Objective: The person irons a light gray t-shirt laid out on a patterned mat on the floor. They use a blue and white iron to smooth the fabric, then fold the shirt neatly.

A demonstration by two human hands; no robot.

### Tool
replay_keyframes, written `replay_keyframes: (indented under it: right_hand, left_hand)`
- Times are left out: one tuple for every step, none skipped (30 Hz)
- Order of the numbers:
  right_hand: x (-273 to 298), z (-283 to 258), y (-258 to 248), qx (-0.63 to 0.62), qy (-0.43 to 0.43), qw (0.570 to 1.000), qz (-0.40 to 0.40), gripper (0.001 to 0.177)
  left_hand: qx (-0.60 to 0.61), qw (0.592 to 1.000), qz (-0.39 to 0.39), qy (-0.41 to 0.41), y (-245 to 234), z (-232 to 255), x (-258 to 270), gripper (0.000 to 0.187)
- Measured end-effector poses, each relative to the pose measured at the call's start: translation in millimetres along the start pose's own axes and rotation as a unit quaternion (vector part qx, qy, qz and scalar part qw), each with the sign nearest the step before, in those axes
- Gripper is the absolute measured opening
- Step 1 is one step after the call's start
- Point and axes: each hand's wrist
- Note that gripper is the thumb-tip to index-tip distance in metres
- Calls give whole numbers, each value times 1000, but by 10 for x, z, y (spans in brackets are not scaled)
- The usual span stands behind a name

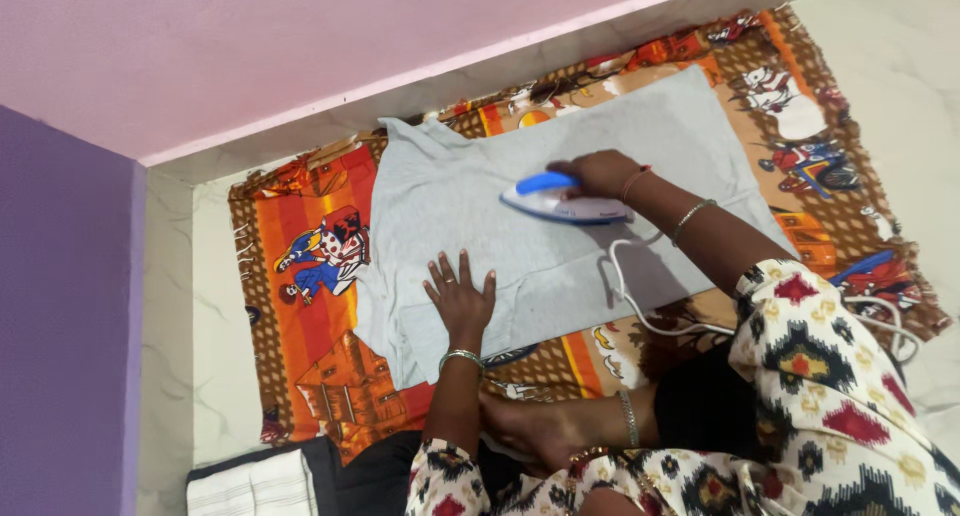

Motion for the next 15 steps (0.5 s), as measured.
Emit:
replay_keyframes:
  right_hand:
    - [-11, -15, -8, -9, 6, 1000, 0, 67]
    - [-36, -9, -40, -14, 9, 1000, 1, 68]
    - [-58, -7, -66, -20, 12, 1000, 1, 68]
    - [-61, -18, -70, -15, 6, 1000, -11, 68]
    - [-61, -41, -60, -11, 1, 1000, -23, 68]
    - [-60, -41, -61, -6, -4, 999, -33, 67]
    - [-62, -54, -50, -23, 25, 999, -15, 66]
    - [-68, -46, -53, -37, 53, 998, 3, 65]
    - [-76, -14, -65, -51, 81, 995, 23, 64]
    - [-73, -5, -48, -44, 78, 996, 21, 65]
    - [-76, 16, -39, -37, 75, 996, 19, 66]
    - [-98, 7, -24, -33, 71, 997, 18, 66]
    - [-118, -13, -5, -26, 52, 998, 10, 66]
    - [-124, -2, 1, -18, 36, 999, 3, 66]
    - [-144, -3, 6, -11, 21, 1000, -3, 66]
  left_hand:
    - [1, 1000, -3, -1, -1, -1, 1, 75]
    - [4, 1000, -2, -4, 2, 9, -4, 76]
    - [1, 1000, 0, -4, -1, 16, -1, 76]
    - [-1, 1000, 0, -1, -11, 14, 2, 75]
    - [-4, 1000, -1, 2, -30, 4, 8, 75]
    - [-1, 1000, -10, -1, -45, 6, -4, 75]
    - [1, 1000, -19, -4, -63, 5, -5, 76]
    - [5, 1000, -25, -8, -51, 26, -26, 76]
    - [8, 1000, -22, -10, -32, 47, -56, 76]
    - [7, 1000, -22, -15, -35, 49, -25, 75]
    - [7, 1000, -23, -20, -32, 57, -3, 75]
    - [1, 1000, -19, -19, -49, 42, 14, 75]
    - [-5, 1000, -16, -19, -63, 33, 26, 76]
    - [-9, 1000, -13, -15, -59, 43, 2, 76]
    - [-9, 1000, -20, -13, -74, 28, -25, 76]
Point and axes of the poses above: each hand's wrist, its own x-axis away from the middle knuckle, its own y-axis out of the palm, z = x × y, and after that the axes turned 12 degrees about x, right-handed
